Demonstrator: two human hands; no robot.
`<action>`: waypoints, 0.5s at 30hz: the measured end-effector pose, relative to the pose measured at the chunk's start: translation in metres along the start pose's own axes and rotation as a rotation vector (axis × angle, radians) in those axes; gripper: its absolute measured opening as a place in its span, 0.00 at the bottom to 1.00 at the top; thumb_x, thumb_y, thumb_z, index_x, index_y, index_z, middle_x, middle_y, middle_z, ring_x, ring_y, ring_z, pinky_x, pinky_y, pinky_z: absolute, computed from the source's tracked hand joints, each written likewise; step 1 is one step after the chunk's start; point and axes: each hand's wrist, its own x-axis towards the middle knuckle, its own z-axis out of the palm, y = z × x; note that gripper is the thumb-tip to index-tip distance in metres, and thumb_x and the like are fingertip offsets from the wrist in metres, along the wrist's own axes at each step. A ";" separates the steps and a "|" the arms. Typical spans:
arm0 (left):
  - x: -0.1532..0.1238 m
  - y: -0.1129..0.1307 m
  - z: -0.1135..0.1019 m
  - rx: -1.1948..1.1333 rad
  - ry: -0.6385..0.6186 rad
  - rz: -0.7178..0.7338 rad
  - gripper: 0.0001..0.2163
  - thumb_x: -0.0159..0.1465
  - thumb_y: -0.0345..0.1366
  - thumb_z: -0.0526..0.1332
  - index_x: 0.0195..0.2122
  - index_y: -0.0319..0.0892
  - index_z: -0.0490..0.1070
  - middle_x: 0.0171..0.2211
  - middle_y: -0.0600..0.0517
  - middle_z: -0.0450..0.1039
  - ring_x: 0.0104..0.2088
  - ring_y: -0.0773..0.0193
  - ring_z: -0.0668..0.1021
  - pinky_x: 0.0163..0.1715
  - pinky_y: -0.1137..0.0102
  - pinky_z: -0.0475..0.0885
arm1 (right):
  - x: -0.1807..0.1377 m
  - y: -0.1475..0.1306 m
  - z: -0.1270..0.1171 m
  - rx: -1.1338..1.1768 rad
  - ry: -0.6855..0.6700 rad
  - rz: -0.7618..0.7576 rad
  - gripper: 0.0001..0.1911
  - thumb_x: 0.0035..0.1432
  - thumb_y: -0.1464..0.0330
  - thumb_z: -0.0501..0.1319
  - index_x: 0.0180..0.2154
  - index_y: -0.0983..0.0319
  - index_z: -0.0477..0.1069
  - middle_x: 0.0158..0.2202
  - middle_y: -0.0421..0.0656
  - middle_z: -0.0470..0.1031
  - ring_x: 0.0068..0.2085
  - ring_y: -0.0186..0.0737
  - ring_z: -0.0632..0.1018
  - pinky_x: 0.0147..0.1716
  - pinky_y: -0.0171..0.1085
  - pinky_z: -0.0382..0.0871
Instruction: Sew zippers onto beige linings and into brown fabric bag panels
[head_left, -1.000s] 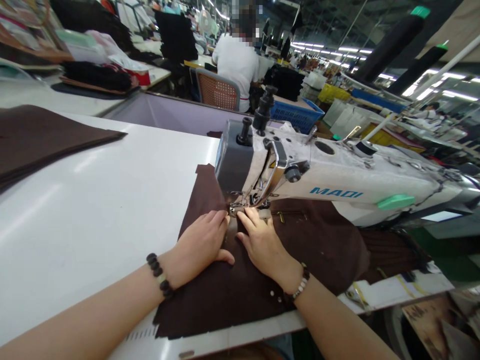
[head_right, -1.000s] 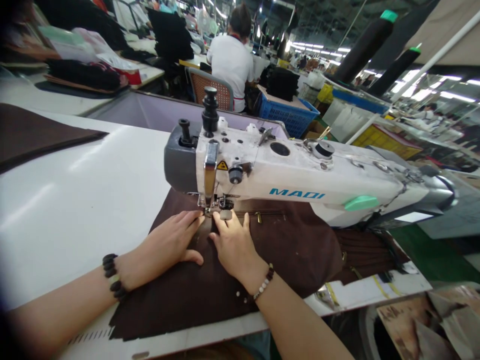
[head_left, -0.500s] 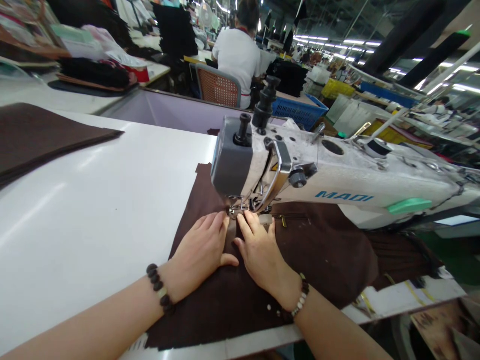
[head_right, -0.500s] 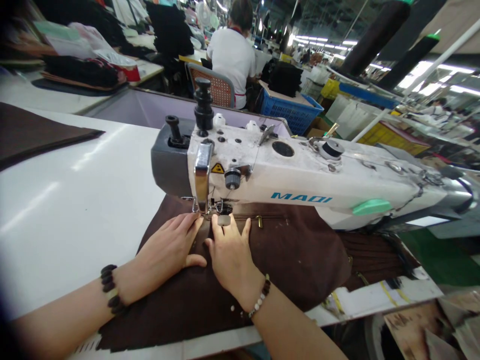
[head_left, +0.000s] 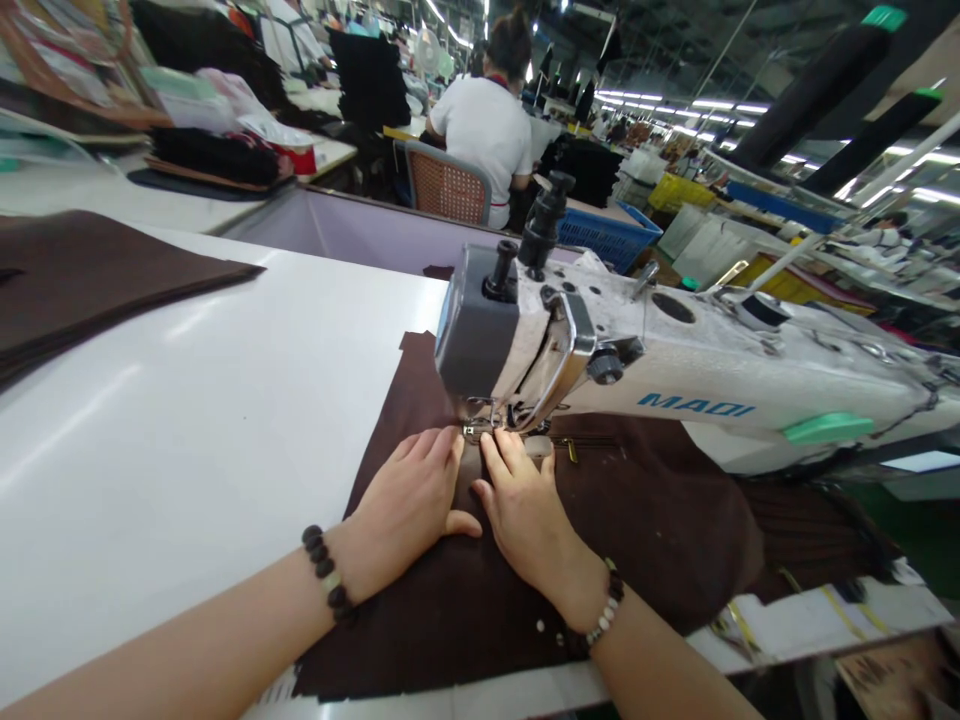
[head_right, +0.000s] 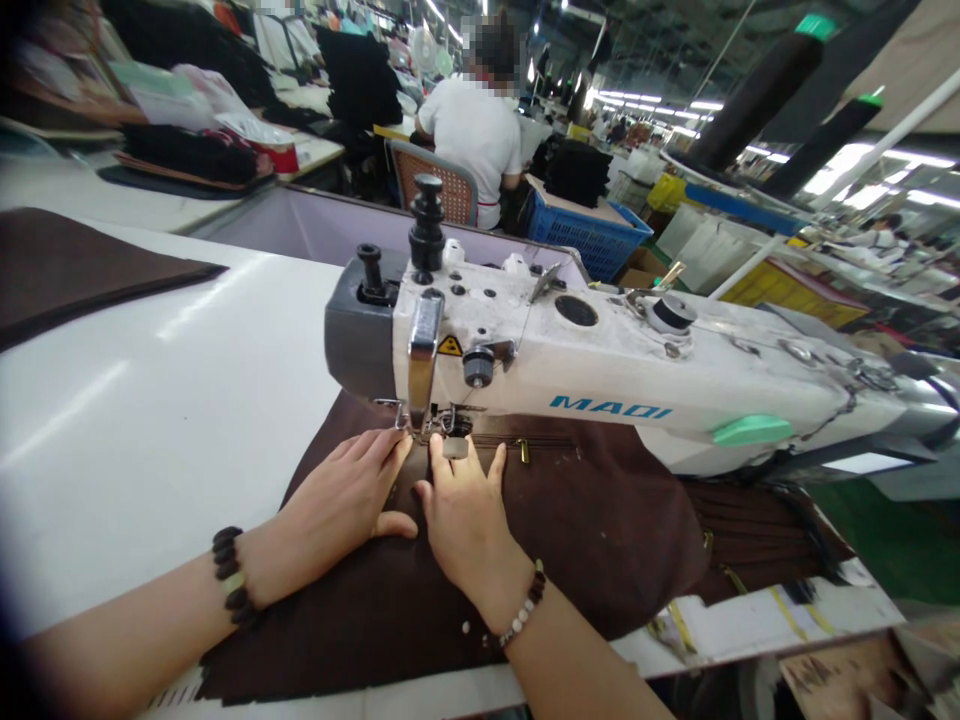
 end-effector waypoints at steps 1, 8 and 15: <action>0.000 -0.001 0.001 -0.006 0.003 -0.003 0.39 0.47 0.63 0.60 0.46 0.31 0.70 0.45 0.37 0.70 0.45 0.48 0.72 0.45 0.60 0.69 | 0.001 0.000 0.000 0.004 0.005 0.003 0.24 0.66 0.68 0.46 0.62 0.65 0.54 0.62 0.52 0.57 0.62 0.48 0.58 0.58 0.63 0.48; 0.005 -0.003 0.003 0.006 0.000 -0.012 0.40 0.47 0.64 0.59 0.46 0.30 0.71 0.45 0.37 0.70 0.46 0.48 0.72 0.47 0.61 0.68 | 0.006 0.002 0.000 0.030 0.015 0.006 0.24 0.67 0.66 0.47 0.62 0.65 0.55 0.60 0.53 0.60 0.60 0.47 0.61 0.59 0.62 0.45; 0.007 -0.004 0.002 -0.015 -0.016 -0.019 0.40 0.48 0.63 0.60 0.47 0.28 0.71 0.46 0.36 0.70 0.47 0.47 0.72 0.47 0.61 0.67 | 0.010 0.003 0.001 0.034 0.013 -0.001 0.24 0.67 0.65 0.48 0.61 0.65 0.55 0.60 0.52 0.61 0.59 0.48 0.62 0.59 0.63 0.45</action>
